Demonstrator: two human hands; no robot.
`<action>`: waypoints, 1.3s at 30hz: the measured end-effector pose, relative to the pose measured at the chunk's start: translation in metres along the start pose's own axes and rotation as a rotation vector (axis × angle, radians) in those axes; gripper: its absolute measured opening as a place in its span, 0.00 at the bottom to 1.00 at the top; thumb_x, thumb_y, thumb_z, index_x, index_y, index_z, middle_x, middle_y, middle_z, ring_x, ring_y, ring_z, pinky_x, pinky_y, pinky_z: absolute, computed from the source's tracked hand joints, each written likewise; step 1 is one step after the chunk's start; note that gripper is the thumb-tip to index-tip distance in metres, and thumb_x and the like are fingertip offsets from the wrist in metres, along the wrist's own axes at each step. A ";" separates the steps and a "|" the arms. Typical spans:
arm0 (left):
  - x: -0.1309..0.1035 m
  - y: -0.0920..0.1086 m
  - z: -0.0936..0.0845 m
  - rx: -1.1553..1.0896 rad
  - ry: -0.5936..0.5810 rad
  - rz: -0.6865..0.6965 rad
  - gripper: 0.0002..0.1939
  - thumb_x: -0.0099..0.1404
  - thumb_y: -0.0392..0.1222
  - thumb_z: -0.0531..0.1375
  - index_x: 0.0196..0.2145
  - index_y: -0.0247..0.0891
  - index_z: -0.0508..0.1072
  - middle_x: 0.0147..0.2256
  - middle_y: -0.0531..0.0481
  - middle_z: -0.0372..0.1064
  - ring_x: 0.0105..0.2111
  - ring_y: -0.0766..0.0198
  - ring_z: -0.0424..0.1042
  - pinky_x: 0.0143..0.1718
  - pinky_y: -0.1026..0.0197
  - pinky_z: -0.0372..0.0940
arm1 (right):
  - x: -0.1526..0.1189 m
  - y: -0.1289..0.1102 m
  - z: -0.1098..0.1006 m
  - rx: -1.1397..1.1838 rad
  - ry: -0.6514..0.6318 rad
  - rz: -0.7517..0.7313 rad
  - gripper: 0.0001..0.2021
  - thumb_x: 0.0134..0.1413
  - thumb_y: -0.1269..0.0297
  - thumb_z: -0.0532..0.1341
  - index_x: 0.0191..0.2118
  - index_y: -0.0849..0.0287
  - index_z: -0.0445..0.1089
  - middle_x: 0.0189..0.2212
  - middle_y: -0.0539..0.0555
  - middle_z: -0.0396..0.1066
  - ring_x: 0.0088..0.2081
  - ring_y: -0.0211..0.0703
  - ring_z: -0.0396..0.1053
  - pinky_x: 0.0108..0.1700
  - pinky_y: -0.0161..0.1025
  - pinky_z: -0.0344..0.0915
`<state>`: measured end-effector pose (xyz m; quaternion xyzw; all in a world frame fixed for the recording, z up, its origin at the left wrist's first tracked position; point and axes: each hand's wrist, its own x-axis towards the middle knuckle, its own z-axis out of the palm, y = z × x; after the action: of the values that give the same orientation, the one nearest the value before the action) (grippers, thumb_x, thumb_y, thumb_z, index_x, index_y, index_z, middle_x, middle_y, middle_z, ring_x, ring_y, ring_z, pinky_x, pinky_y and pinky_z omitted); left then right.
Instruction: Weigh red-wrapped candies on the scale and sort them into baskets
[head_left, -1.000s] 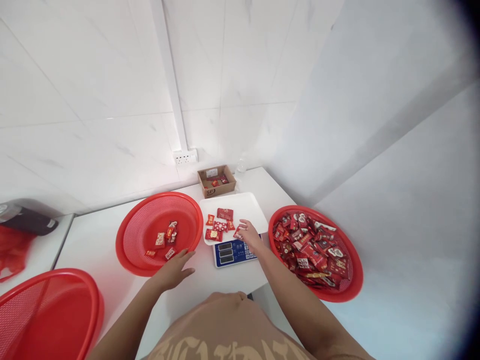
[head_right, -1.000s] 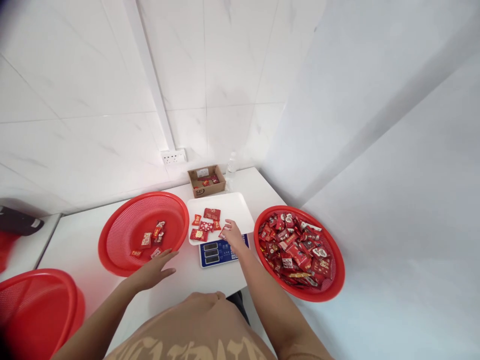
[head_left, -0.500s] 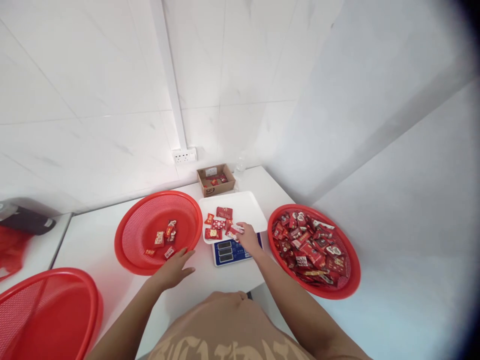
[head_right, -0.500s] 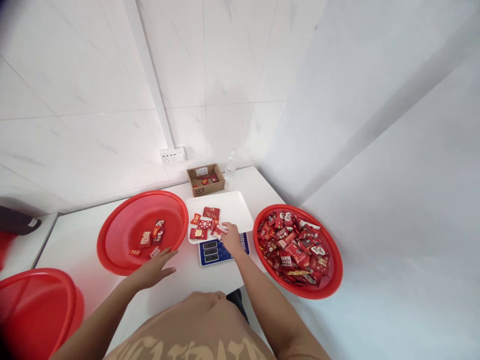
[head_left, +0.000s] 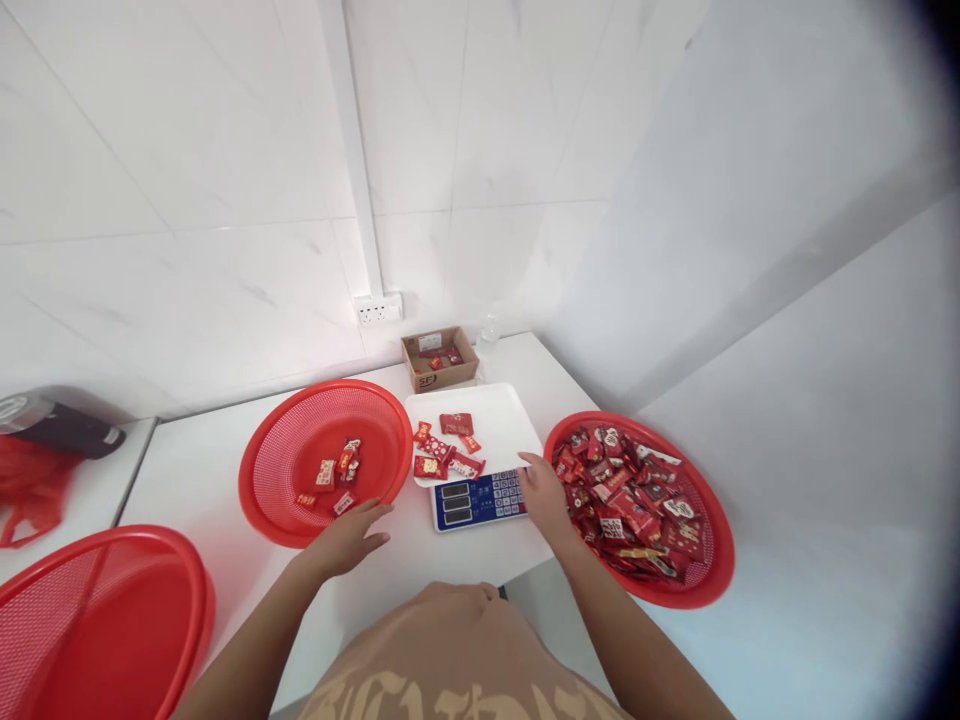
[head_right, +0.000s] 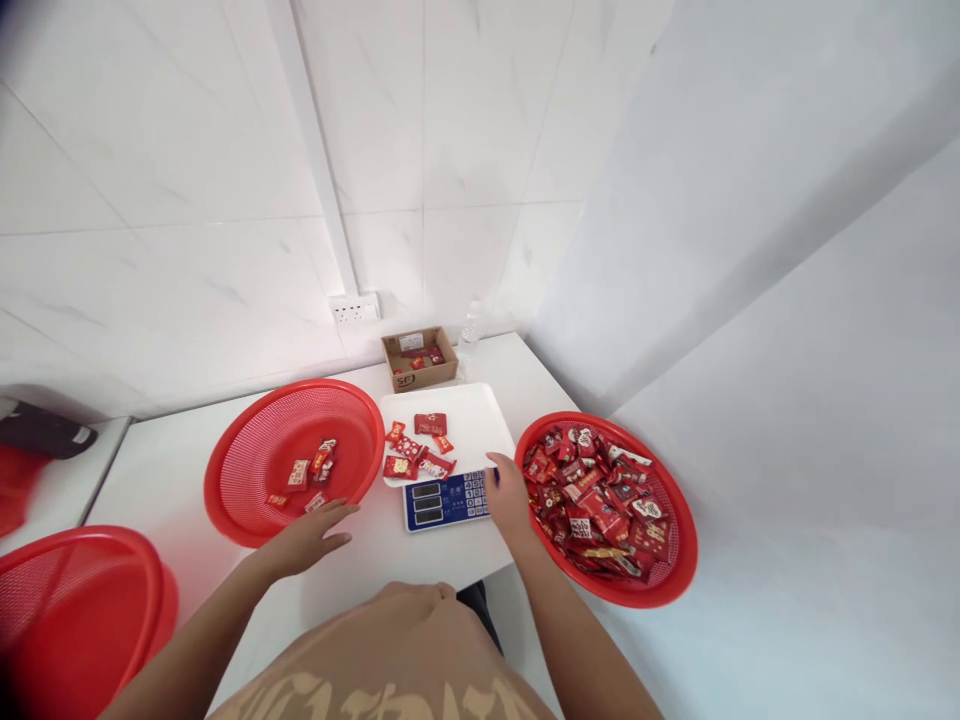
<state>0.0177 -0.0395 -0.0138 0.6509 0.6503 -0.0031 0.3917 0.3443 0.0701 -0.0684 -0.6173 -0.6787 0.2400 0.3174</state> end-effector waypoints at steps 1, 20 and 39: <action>-0.002 0.000 -0.003 -0.012 -0.006 0.008 0.26 0.62 0.52 0.50 0.56 0.42 0.63 0.59 0.45 0.58 0.58 0.53 0.57 0.57 0.53 0.54 | -0.006 0.012 -0.010 -0.050 0.018 0.011 0.18 0.55 0.61 0.49 0.48 0.62 0.66 0.48 0.61 0.68 0.52 0.48 0.62 0.57 0.47 0.55; 0.004 -0.011 0.016 -0.055 0.131 -0.182 0.21 0.65 0.52 0.43 0.50 0.39 0.59 0.45 0.40 0.70 0.44 0.55 0.71 0.42 0.56 0.62 | -0.050 0.044 -0.044 -0.384 -0.323 0.479 0.28 0.59 0.48 0.39 0.55 0.57 0.61 0.48 0.61 0.69 0.48 0.52 0.68 0.47 0.44 0.61; -0.066 -0.172 -0.064 0.055 0.561 -0.896 0.38 0.57 0.55 0.53 0.57 0.26 0.50 0.52 0.25 0.61 0.40 0.34 0.70 0.31 0.42 0.65 | -0.052 0.035 -0.045 -0.407 -0.334 0.472 0.26 0.60 0.49 0.38 0.51 0.55 0.64 0.48 0.60 0.70 0.48 0.53 0.68 0.46 0.45 0.61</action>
<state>-0.1707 -0.0882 -0.0225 0.2952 0.9442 -0.0131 0.1457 0.4032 0.0201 -0.0696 -0.7600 -0.5938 0.2640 0.0083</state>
